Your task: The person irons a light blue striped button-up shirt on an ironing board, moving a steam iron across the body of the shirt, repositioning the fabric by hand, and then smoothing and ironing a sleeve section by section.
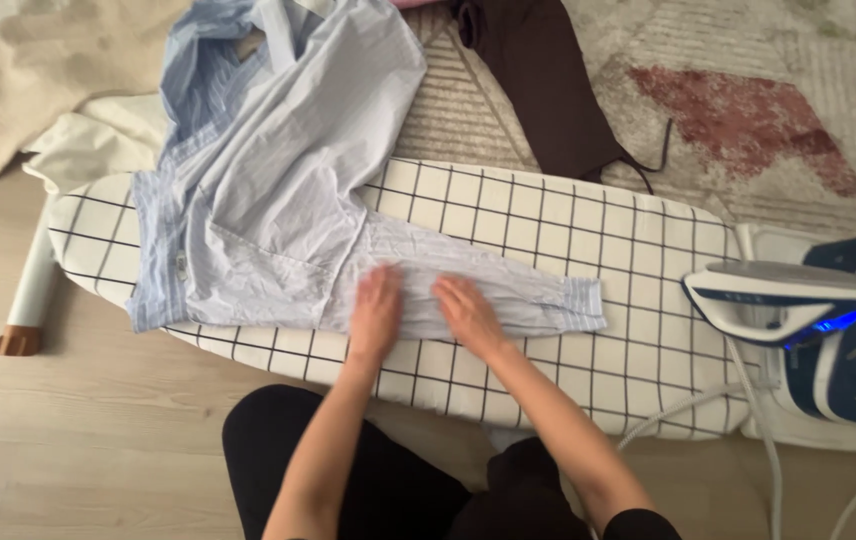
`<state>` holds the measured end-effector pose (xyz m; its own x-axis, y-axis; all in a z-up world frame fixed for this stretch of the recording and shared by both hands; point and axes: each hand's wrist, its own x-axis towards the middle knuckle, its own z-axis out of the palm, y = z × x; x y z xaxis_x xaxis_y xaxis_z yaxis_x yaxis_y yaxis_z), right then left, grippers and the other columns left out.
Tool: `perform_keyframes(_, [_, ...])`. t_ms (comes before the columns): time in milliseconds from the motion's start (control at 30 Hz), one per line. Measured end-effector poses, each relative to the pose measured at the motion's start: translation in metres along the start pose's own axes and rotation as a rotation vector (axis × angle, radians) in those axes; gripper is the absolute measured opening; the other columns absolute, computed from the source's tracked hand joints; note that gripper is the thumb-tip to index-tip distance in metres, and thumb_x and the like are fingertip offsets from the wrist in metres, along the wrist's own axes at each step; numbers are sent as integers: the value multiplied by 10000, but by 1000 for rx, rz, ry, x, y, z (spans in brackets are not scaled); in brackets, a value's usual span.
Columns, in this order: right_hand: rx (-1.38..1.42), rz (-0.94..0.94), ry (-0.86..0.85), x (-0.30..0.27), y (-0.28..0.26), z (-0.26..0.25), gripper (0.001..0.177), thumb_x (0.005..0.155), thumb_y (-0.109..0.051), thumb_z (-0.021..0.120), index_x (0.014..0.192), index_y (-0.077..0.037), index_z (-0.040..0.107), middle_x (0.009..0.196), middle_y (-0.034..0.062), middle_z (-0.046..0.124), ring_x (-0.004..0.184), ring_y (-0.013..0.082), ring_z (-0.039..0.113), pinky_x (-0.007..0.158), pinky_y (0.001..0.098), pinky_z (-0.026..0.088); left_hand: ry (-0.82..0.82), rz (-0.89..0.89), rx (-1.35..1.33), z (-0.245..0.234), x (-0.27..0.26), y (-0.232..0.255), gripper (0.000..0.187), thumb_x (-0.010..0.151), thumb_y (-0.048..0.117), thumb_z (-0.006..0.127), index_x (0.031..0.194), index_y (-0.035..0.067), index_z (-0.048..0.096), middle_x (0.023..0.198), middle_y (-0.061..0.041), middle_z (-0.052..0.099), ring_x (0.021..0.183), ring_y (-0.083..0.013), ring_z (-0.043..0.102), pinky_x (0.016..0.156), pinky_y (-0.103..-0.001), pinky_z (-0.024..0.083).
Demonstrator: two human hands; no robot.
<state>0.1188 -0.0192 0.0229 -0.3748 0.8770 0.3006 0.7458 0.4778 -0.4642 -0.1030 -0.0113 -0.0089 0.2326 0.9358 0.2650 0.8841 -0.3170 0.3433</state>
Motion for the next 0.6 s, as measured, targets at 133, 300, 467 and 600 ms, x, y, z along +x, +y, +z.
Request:
perform_keyframes(133, [63,46,-23,11,0,39,272,1052,-133,619,1317,-74,612,1471,86,588,1416,297,532,1220,457,435,-135,-17,-129,14,5,9,409,1016,236,605,1418,158,611,1523,-56,557,1428,-288,496,1190,-452,413])
perform_keyframes(300, [-101,9,-47,13,1,-14,545,994,-397,585,1447,-102,512,1568,85,447,1467,290,401,1237,531,258,-44,-7,-68,-42,10,-11,692,936,473,618,1509,117,462,1602,-126,393,1476,-336,357,1208,-491,302])
perform_keyframes(467, [-354,117,-151,-31,36,-40,756,977,-634,449,1577,-178,376,1678,57,284,1538,301,256,1247,571,110,-242,-154,158,-71,-1,-49,924,901,731,453,1616,190,229,1689,-51,201,1549,-256,194,1246,-518,140])
perform_keyframes(600, [-377,296,-109,-68,52,-80,1003,841,-795,508,1593,-174,276,1689,78,202,1542,346,173,1223,625,57,-441,-234,278,-112,1,-53,1106,787,875,462,1628,245,121,1700,-31,99,1558,-252,106,1235,-562,53])
